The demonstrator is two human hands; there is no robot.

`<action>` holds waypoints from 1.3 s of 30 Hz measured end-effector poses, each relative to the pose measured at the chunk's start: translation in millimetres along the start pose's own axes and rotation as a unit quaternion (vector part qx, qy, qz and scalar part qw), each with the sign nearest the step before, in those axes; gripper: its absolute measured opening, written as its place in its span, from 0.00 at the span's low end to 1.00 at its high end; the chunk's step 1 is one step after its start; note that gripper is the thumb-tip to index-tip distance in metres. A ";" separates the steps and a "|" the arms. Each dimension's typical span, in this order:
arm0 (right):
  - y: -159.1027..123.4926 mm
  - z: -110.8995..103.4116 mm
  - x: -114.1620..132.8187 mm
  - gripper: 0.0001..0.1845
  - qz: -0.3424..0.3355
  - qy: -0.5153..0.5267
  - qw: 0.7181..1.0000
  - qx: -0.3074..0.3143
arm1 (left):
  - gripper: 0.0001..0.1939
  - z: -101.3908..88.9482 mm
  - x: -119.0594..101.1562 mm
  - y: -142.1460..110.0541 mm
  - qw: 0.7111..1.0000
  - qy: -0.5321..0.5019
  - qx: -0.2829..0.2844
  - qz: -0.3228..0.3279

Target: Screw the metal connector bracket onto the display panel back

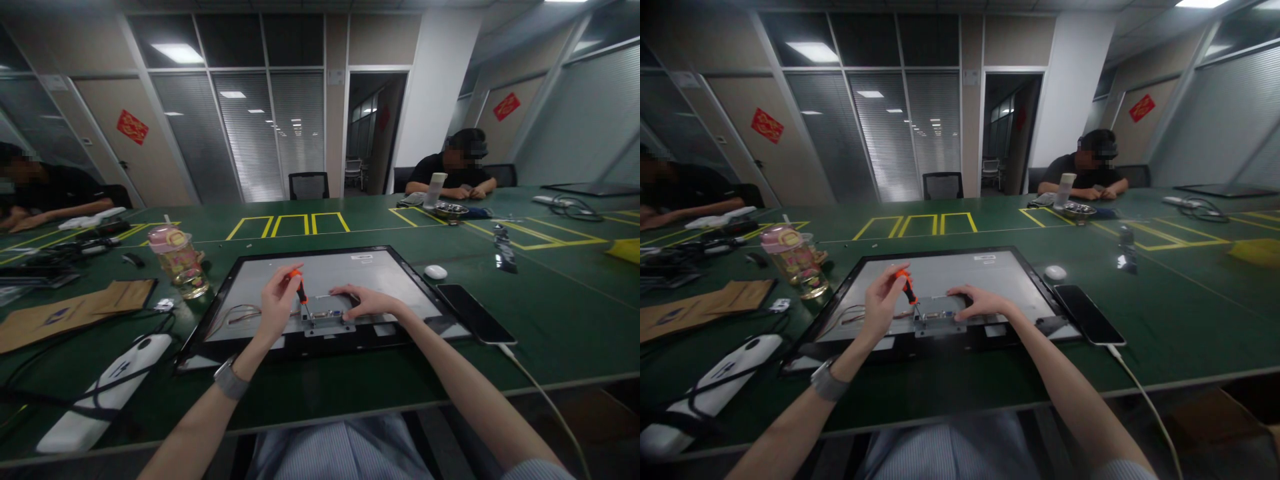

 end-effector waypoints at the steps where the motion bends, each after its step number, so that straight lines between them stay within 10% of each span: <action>1: 0.1 0.0 -0.8 0.42 0.001 -0.001 1.000 0.001 | 0.11 -1.0 -1.9 0.0 1.000 0.018 -0.011 0.017; 39: 0.9 0.3 -4.2 0.41 -0.015 0.001 1.000 -0.002 | 0.15 -3.8 -6.0 -0.2 0.998 0.022 -0.019 0.050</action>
Point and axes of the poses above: each hand's wrist, its own y-axis towards the middle knuckle, its own z-axis out of the palm, x = y × z, the point moved 5 cm from there along y, towards the middle knuckle, and after that the axes turned 8 degrees about -z, right-handed, at the moved point
